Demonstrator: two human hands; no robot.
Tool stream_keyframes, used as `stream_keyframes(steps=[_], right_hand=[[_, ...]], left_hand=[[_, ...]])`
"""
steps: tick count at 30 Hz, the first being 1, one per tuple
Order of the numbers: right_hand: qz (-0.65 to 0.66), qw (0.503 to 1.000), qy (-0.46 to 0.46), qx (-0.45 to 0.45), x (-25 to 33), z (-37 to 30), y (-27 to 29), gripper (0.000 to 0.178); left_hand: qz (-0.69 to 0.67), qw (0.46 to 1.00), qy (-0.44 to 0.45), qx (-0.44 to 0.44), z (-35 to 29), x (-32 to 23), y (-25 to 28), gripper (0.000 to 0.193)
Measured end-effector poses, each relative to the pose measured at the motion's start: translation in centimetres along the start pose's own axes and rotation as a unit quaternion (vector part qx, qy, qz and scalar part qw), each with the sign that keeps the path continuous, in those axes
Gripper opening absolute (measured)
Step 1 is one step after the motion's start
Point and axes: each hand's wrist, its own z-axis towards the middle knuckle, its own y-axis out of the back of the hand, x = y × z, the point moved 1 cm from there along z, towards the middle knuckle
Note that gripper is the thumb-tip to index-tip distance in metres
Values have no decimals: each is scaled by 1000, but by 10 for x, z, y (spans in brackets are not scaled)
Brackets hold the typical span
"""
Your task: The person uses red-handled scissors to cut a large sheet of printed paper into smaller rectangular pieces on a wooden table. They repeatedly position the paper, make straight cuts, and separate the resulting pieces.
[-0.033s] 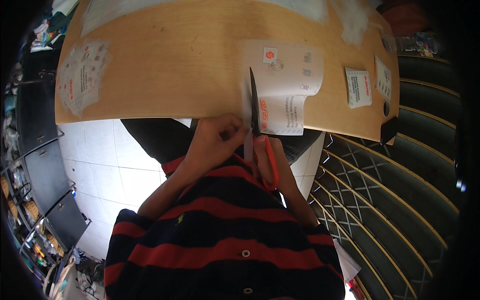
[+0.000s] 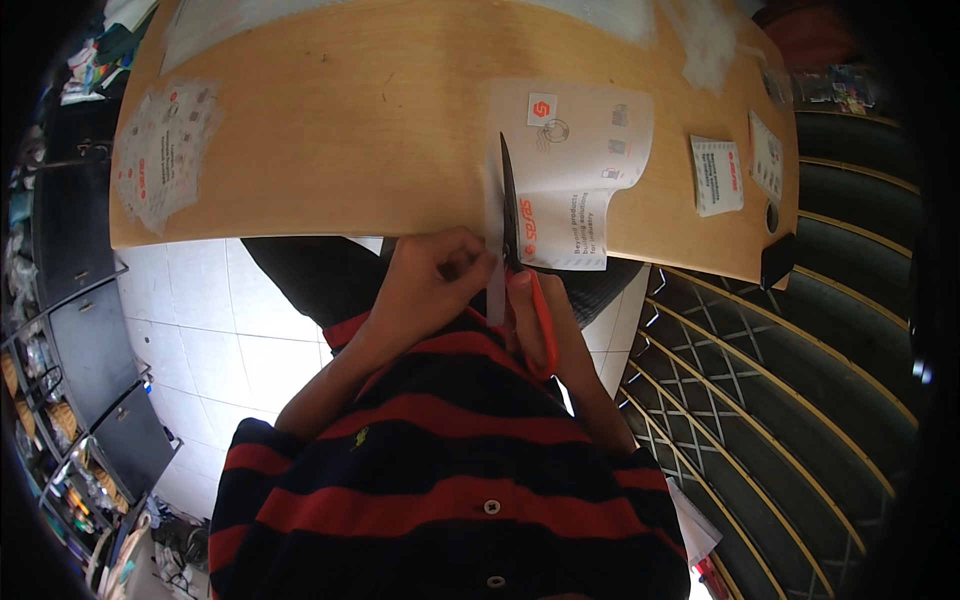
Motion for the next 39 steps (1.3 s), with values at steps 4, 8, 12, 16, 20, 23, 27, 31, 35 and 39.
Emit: stream_keyframes(steps=[4,8,12,16,20,23,27,31,35,39], right_hand=[[-9,999,-33,14,-2,3,3,50],[-5,1000,-12,13,3,5,5,51],[-58,998,26,-8,-12,9,0,49],[-29,998,-34,47,-7,5,3,44],[-37,998,32,44,-7,-6,3,48],[3,997,54,60,-17,-18,6,68],[79,993,58,69,-31,-30,9,82],[79,991,64,90,-36,-42,20,81],[75,992,73,73,-40,-51,33,86],[107,988,109,36,-34,-44,35,88]], left_hand=[[-31,999,2,15,-1,3,1,17],[-28,999,9,34,-2,-2,-1,21],[68,997,-27,-2,5,-4,9,23],[80,994,-18,-71,21,-6,31,23],[184,967,-122,-131,39,-26,50,22],[185,945,-228,-140,73,-37,55,24],[300,908,-273,-110,110,-45,44,35],[445,830,-303,-143,117,-45,15,50],[449,852,-265,-49,118,-46,19,61],[439,852,-267,-104,111,-45,11,48]])
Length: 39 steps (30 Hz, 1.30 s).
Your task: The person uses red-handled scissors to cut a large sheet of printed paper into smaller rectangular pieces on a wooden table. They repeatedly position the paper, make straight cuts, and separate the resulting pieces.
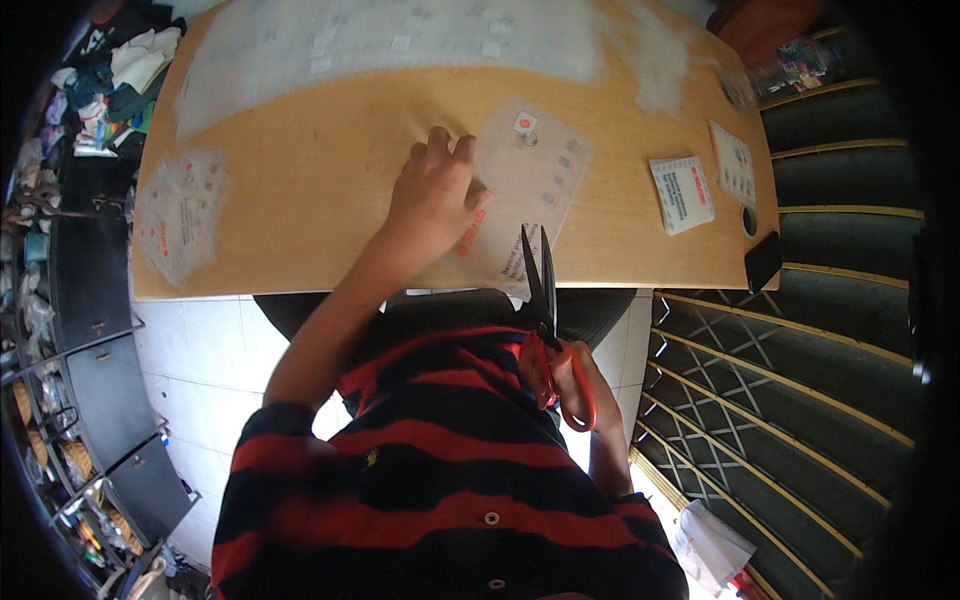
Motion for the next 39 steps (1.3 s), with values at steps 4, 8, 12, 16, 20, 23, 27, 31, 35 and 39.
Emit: stream_keyframes(steps=[4,8,12,16,20,23,27,31,35,39], right_hand=[[41,997,39,-56,17,23,0,86],[114,986,42,-118,53,48,-4,81],[32,989,55,-131,65,60,5,76],[59,983,15,-171,56,63,1,73],[88,985,-6,-147,42,55,8,72],[66,987,-37,-144,39,48,14,72],[74,986,-43,-144,33,43,21,76],[69,981,-6,-183,37,38,29,86],[92,969,73,-219,40,31,32,73],[22,994,-6,-105,36,24,25,74]], left_hand=[[13,999,27,-20,-9,-19,1,36],[-14,999,49,2,-16,-10,0,48],[-118,988,82,54,-24,-12,5,43],[-329,925,135,133,-21,-23,17,38],[-404,893,111,166,-18,-14,5,42],[-422,871,108,230,4,-22,8,44],[-374,878,61,293,31,-21,6,45],[-449,863,59,223,45,-19,-16,33],[-476,867,90,113,67,-20,-33,17],[-549,831,56,73,77,-20,-48,18]])
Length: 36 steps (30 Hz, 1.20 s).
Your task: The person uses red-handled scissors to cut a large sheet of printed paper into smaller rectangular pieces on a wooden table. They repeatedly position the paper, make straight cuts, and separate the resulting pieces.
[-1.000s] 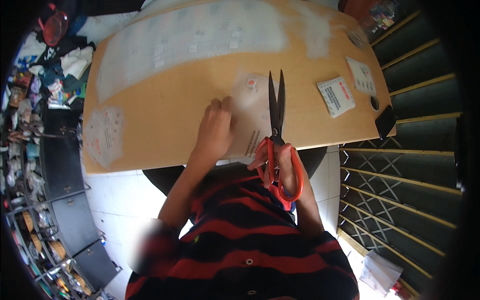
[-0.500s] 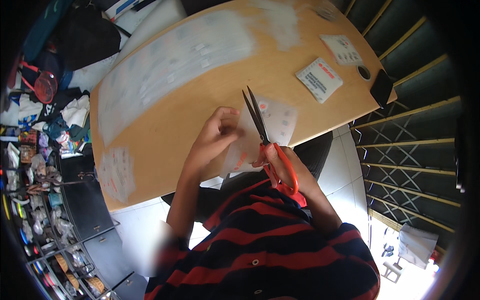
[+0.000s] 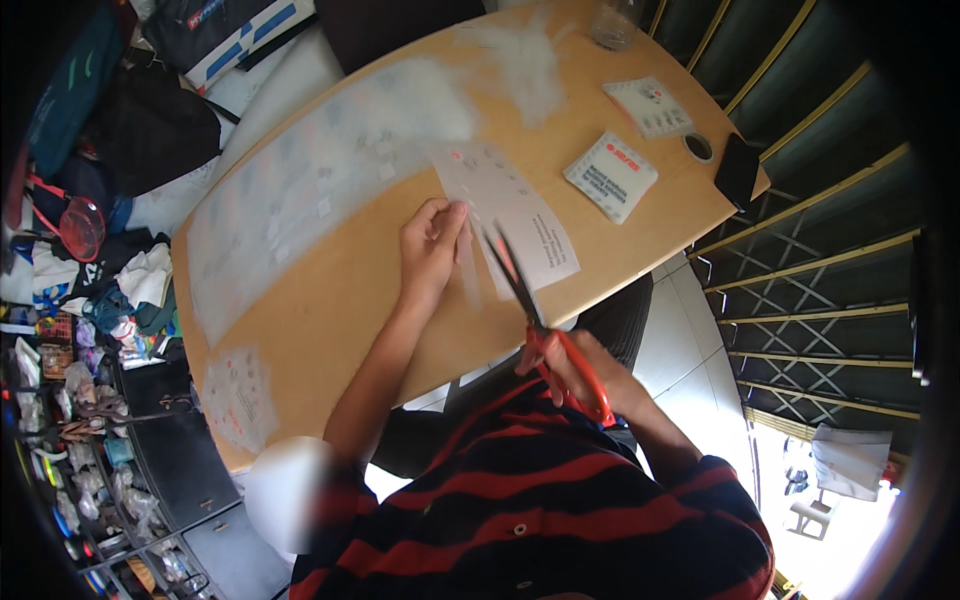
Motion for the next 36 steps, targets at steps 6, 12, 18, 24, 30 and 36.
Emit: stream_keyframes(steps=[6,12,18,24,30,36], right_hand=[[23,994,-106,-28,-13,-1,-17,76],[-10,992,-122,-32,-7,10,-17,86],[-24,992,-96,-73,3,12,-18,87],[-35,990,-73,-119,5,13,-20,85],[-47,988,-48,-136,-3,13,-19,82],[-87,981,-16,-170,-8,13,-22,77]], left_hand=[[-4,999,42,-19,-18,-1,-11,21],[-12,1000,13,2,-25,-5,-10,19],[-11,996,78,48,-33,-13,-14,21],[26,992,81,91,-34,-20,-15,22],[9,989,74,125,-40,-20,-20,21],[-5,989,63,134,-41,-19,-19,18]])
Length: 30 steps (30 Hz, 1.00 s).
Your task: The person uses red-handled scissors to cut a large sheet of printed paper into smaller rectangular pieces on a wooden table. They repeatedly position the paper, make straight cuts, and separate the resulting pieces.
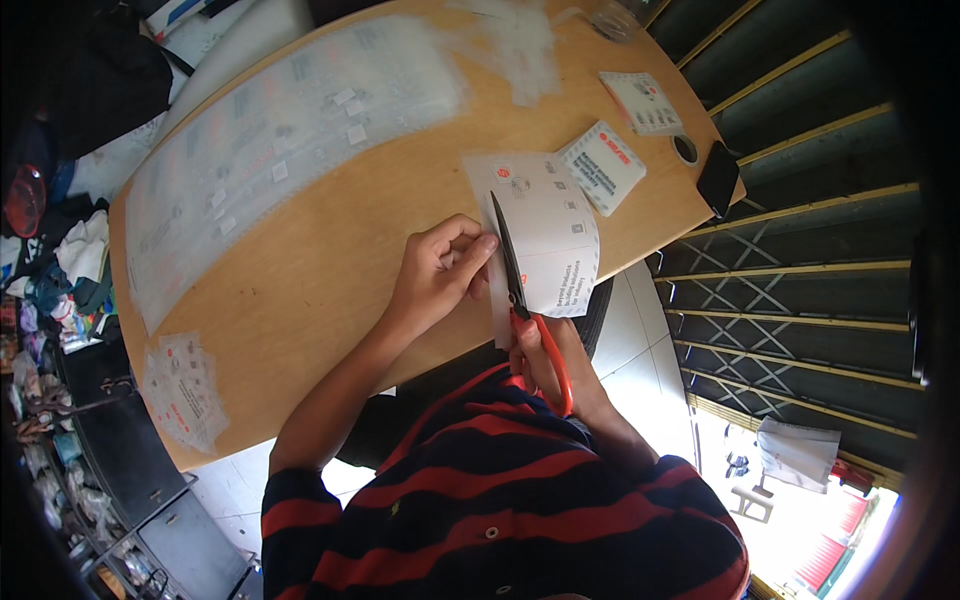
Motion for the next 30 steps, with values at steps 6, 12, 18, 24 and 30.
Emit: stream_keyframes(steps=[6,12,18,24,30], right_hand=[[-39,998,15,-36,-2,-1,-4,67],[-26,998,28,-40,7,4,-5,77],[58,998,-34,6,19,6,0,84],[40,997,-56,22,18,14,1,78],[-3,997,-68,27,24,18,0,75]], left_hand=[[-14,1000,12,8,0,-1,0,18],[-20,999,24,10,1,-1,2,20],[-38,999,33,13,-2,1,-2,17],[-16,999,5,-32,-4,13,6,21],[1,997,13,-79,9,0,13,26]])
